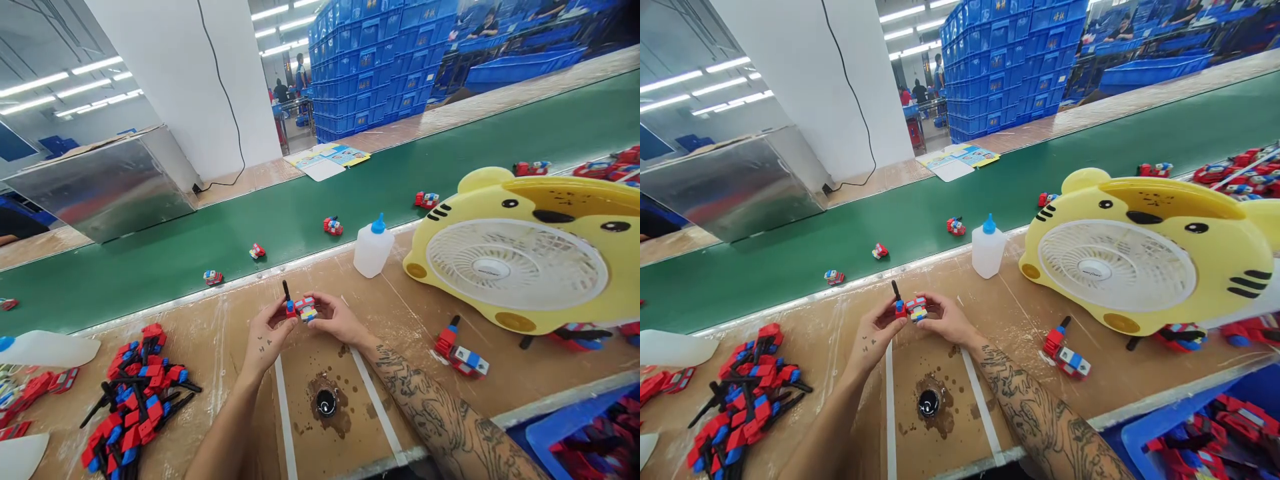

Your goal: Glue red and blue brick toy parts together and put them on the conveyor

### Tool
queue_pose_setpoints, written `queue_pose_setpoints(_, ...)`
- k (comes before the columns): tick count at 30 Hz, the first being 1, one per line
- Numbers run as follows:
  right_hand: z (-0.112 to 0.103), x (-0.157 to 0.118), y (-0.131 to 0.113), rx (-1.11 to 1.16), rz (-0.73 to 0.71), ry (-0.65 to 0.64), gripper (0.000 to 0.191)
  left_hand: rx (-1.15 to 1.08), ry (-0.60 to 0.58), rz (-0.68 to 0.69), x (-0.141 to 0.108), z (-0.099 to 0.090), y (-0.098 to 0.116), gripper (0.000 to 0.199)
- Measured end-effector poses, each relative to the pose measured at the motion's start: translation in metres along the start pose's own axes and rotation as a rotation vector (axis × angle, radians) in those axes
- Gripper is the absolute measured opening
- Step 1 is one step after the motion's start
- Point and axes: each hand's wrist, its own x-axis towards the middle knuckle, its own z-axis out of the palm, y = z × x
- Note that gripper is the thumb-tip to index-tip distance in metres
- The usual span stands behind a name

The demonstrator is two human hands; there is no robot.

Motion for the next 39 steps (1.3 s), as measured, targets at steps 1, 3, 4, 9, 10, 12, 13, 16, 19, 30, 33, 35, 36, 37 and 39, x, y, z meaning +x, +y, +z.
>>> queue_pose_setpoints(1, 0.001, -0.001, -0.001, -0.045, -0.005, 0.016, 0.062, -0.013, 0.008, -0.007, 0.0, 0.001, 0.0, 0.052)
queue_pose_setpoints(3, 0.004, -0.004, -0.004, -0.188, -0.026, 0.086, 0.061, -0.032, 0.038, -0.008, 0.0, 0.006, -0.001, 0.051)
queue_pose_setpoints(4, 0.007, -0.005, -0.006, -0.282, -0.049, 0.133, 0.06, -0.039, 0.049, -0.001, -0.001, 0.01, -0.001, 0.051)
queue_pose_setpoints(9, 0.032, -0.004, -0.02, -0.699, -0.3, 0.28, 0.048, -0.099, 0.093, 0.097, 0.009, 0.036, 0.002, 0.055)
queue_pose_setpoints(10, 0.038, 0.0, -0.021, -0.755, -0.339, 0.273, 0.049, -0.103, 0.131, 0.112, 0.015, 0.038, 0.004, 0.055)
queue_pose_setpoints(12, 0.047, 0.013, -0.021, -0.839, -0.377, 0.242, 0.051, -0.07, 0.229, 0.127, 0.03, 0.035, 0.005, 0.058)
queue_pose_setpoints(13, 0.05, 0.023, -0.02, -0.859, -0.382, 0.215, 0.053, -0.029, 0.272, 0.13, 0.039, 0.029, 0.006, 0.061)
queue_pose_setpoints(16, 0.048, 0.062, -0.013, -0.819, -0.337, 0.07, 0.059, 0.136, 0.313, 0.118, 0.068, -0.005, 0.003, 0.071)
queue_pose_setpoints(19, 0.034, 0.117, -0.005, -0.808, -0.228, 0.086, 0.056, 0.317, 0.332, 0.045, 0.096, -0.049, -0.003, 0.075)
queue_pose_setpoints(30, 0.014, 0.244, 0.024, -0.661, -0.058, 0.3, 0.049, 0.674, 0.171, 0.149, 0.143, -0.075, 0.02, 0.081)
queue_pose_setpoints(33, -0.009, 0.221, 0.015, -0.527, -0.073, 0.233, 0.053, 0.852, 0.057, 0.161, 0.169, -0.063, 0.024, 0.081)
queue_pose_setpoints(35, -0.026, 0.193, 0.004, -0.385, -0.084, 0.196, 0.055, 0.891, 0.01, 0.117, 0.194, -0.051, 0.021, 0.082)
queue_pose_setpoints(36, -0.033, 0.177, -0.002, -0.266, -0.081, 0.17, 0.053, 0.898, -0.017, 0.092, 0.207, -0.042, 0.019, 0.083)
queue_pose_setpoints(37, -0.039, 0.16, -0.009, -0.126, -0.068, 0.136, 0.051, 0.912, -0.05, 0.062, 0.219, -0.032, 0.016, 0.083)
queue_pose_setpoints(39, -0.044, 0.128, -0.02, 0.148, -0.019, 0.058, 0.046, 0.943, -0.118, -0.009, 0.241, -0.008, 0.012, 0.081)
